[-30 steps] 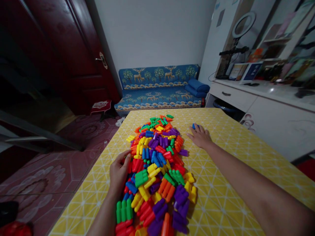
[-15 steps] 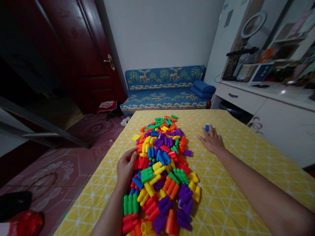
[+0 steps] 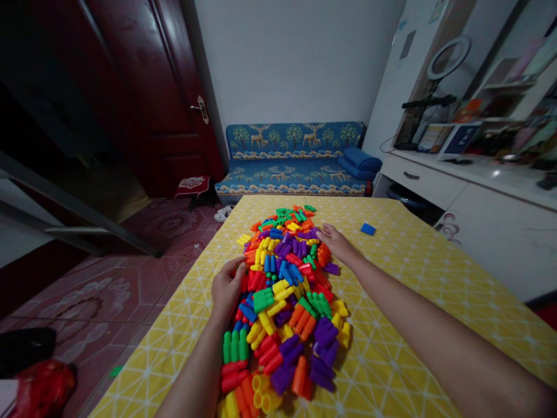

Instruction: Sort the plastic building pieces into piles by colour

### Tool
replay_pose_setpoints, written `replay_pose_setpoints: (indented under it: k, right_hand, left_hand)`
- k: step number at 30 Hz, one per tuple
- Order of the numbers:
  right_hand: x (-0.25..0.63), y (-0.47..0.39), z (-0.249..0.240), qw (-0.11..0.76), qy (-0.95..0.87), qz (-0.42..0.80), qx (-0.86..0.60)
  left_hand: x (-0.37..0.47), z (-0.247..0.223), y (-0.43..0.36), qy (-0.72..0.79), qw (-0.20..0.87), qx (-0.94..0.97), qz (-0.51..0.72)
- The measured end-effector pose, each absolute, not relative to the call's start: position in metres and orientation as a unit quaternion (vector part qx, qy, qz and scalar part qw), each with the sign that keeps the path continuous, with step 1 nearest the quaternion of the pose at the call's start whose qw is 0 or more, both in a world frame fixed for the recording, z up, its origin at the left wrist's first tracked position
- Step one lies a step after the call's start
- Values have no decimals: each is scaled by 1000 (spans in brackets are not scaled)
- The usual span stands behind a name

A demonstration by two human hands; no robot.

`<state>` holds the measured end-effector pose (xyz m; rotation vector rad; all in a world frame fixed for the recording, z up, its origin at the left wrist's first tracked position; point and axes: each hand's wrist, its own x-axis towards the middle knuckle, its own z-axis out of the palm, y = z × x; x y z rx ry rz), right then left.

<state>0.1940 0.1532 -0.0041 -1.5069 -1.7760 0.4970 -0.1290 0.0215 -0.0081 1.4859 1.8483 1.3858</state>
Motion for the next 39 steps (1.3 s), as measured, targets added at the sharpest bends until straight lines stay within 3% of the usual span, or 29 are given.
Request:
replay_pose_setpoints:
  k: [12,20,25,29,35,39]
  right_hand:
    - [166,138,16,437,-725,271,-459]
    - [150,105,40,407,-795,196,-405]
    - [139,98,47,398,-813,209,-370]
    - [132,93,54,381,-813,200,-393]
    - [128,89,50,279,-826,131,-472]
    - [124,87,42,332,-804,129,-476]
  left_hand:
    - [-129,-9,23,660,185,532,497]
    - [-128,-9,21,652,199,527,508]
    - [-126,-3,19,668,192,523,494]
    - [-126,-3,18,671,191,525,488]
    - [-128,-7,20,663,191,531,492]
    - [-129,-8,20,656,192,534,497]
